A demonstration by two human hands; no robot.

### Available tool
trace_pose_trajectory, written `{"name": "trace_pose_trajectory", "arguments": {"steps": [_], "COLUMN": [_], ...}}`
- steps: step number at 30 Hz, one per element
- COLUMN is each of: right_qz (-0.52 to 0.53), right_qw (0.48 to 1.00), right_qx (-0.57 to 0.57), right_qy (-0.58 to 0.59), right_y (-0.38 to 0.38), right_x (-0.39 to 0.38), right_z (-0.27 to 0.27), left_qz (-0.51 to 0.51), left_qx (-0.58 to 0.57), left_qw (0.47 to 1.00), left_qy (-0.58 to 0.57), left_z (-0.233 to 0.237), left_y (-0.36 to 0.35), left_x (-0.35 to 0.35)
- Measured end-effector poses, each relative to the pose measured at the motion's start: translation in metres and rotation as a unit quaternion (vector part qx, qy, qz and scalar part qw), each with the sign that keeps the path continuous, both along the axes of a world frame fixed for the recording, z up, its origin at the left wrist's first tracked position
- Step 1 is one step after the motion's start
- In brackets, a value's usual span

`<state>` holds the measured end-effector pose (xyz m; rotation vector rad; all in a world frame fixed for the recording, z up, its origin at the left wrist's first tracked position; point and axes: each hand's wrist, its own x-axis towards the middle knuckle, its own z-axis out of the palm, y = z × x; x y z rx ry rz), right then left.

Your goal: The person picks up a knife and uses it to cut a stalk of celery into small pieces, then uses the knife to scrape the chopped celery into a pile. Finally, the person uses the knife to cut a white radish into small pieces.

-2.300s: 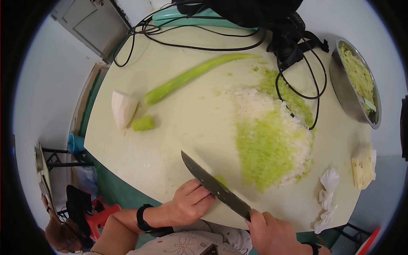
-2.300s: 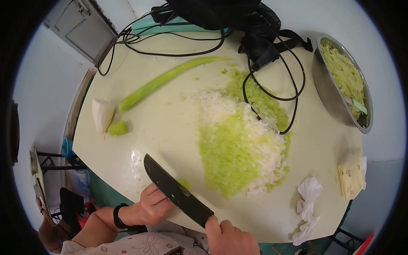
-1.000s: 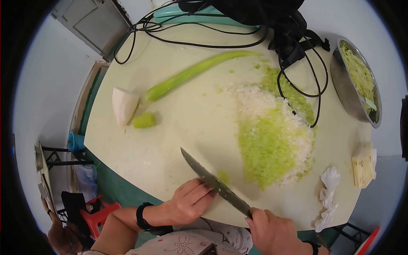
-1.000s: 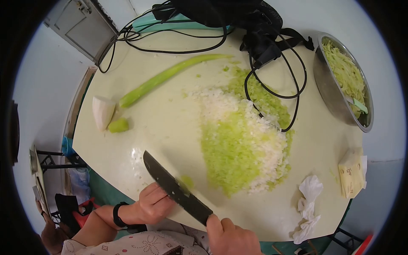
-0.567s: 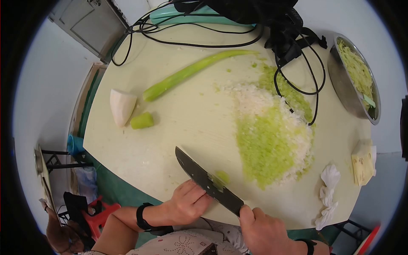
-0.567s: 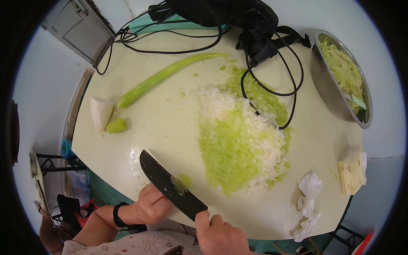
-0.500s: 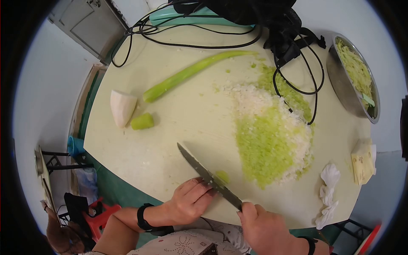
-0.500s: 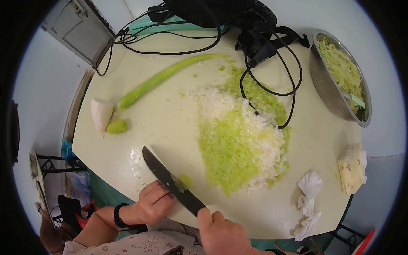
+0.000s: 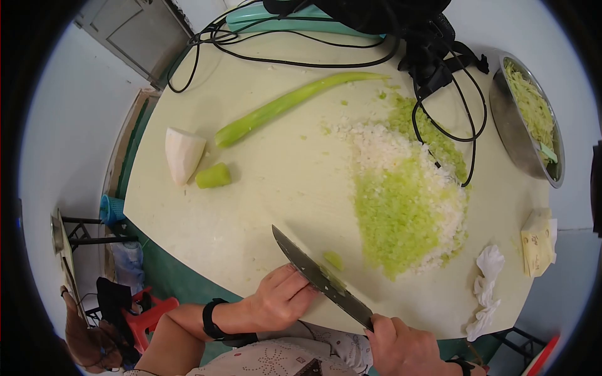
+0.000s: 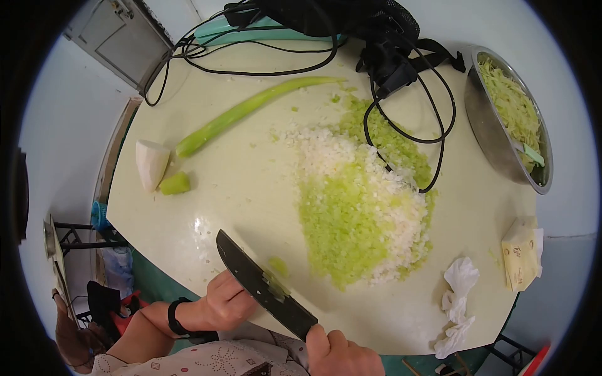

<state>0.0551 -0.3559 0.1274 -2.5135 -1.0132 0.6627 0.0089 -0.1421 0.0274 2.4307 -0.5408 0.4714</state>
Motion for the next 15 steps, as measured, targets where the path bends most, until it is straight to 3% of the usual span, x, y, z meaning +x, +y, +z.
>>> {"name": "trace_pose_trajectory", "arguments": {"steps": [15], "right_qz": [-0.001], "right_qw": [1.0], "right_qx": [-0.025], "right_qy": [0.01], "right_y": [-0.0018], "right_x": [0.0016], "right_z": [0.0021], "left_qz": [0.01], "left_qx": [-0.009], "left_qw": [1.0], "left_qy": [-0.007], "left_z": [0.0007], "left_y": [-0.001], "left_x": [0.0013]}}
